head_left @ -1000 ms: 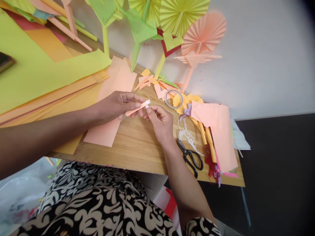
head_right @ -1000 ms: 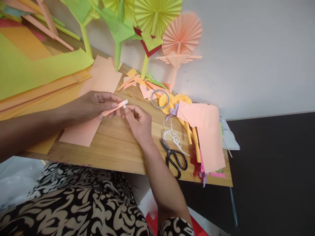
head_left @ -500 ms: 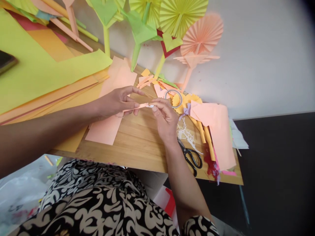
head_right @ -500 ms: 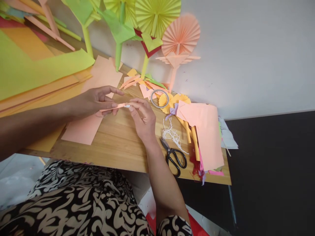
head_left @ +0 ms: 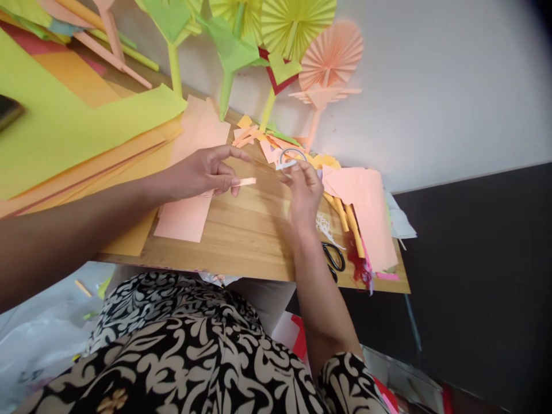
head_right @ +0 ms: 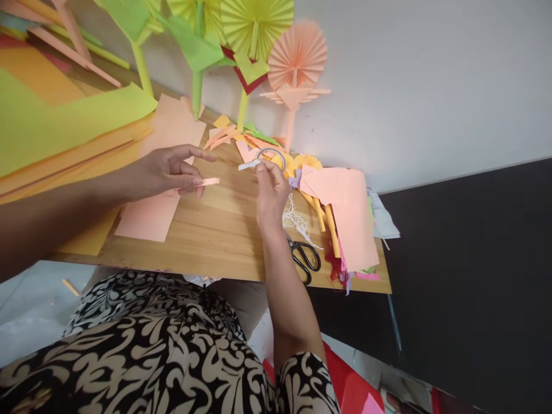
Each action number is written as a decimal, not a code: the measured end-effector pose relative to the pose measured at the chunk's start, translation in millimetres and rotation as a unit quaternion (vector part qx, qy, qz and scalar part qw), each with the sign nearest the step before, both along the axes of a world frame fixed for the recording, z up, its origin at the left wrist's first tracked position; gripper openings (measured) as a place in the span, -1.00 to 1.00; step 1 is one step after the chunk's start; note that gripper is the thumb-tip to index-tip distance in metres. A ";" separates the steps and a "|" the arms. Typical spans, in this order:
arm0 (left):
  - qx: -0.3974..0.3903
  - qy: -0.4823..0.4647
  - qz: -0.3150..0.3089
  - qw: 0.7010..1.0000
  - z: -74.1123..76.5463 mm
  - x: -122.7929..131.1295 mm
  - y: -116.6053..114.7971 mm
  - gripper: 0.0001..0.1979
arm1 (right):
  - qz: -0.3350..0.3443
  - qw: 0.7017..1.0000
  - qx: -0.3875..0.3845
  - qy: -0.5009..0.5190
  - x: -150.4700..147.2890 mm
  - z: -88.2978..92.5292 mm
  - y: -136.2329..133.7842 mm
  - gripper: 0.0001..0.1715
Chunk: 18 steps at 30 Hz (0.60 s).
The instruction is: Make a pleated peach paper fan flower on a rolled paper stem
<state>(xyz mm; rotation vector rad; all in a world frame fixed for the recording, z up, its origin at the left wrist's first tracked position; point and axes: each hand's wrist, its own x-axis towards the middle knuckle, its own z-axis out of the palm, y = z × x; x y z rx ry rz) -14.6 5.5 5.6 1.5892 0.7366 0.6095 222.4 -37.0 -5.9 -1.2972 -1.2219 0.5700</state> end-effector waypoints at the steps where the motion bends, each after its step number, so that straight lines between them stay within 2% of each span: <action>1: 0.007 0.009 0.011 1.000 0.9 -0.6 -0.4 -0.42 | -0.004 1.000 0.008 -0.006 0.9 11.7 -8.4 -0.79; 3: 0.012 0.011 0.028 0.999 1.8 -1.7 -0.5 -0.43 | 0.012 0.998 0.020 -0.065 5.5 40.0 -35.8 -0.80; 5: 0.007 -0.011 0.043 0.999 1.0 -2.3 0.2 -0.45 | 0.030 0.987 0.003 -0.157 17.9 66.6 -75.5 -0.83; 7: -0.004 -0.047 0.059 0.997 -0.9 -2.3 1.4 -0.47 | 0.043 0.974 -0.041 -0.218 40.4 81.8 -122.6 -0.80; 8: -0.011 -0.062 0.069 0.996 -1.8 -2.1 2.1 -0.48 | 0.055 0.968 -0.075 -0.235 54.8 82.9 -147.1 -0.79; 10: -0.028 -0.080 0.094 0.992 -2.7 -1.4 2.6 -0.50 | 0.105 0.949 -0.165 -0.247 85.5 70.9 -195.8 -0.71; 12: -0.042 -0.078 0.116 0.989 -1.3 -0.1 1.5 -0.57 | 0.163 0.919 -0.274 -0.232 111.6 42.9 -242.4 -0.48; 13: -0.043 -0.074 0.125 0.988 0.3 0.9 0.4 -0.62 | 0.169 0.892 -0.344 -0.240 121.0 25.4 -264.4 -0.41; 14: -0.040 -0.070 0.132 0.988 2.5 2.0 -1.1 -0.68 | 0.135 0.867 -0.396 -0.271 127.5 7.2 -285.1 -0.40; 15: -0.033 -0.070 0.139 0.987 5.3 3.2 -2.6 -0.74 | 0.109 0.837 -0.430 -0.320 131.5 -10.5 -304.1 -0.48; 17: -0.021 -0.087 0.154 0.984 13.1 5.6 -5.3 -0.84 | 0.058 0.813 -0.456 -0.357 133.8 -40.2 -334.4 -0.83; 18: -0.016 -0.109 0.164 0.980 18.3 6.5 -6.4 -0.88 | 0.033 0.804 -0.464 -0.370 133.3 -51.0 -344.8 -0.84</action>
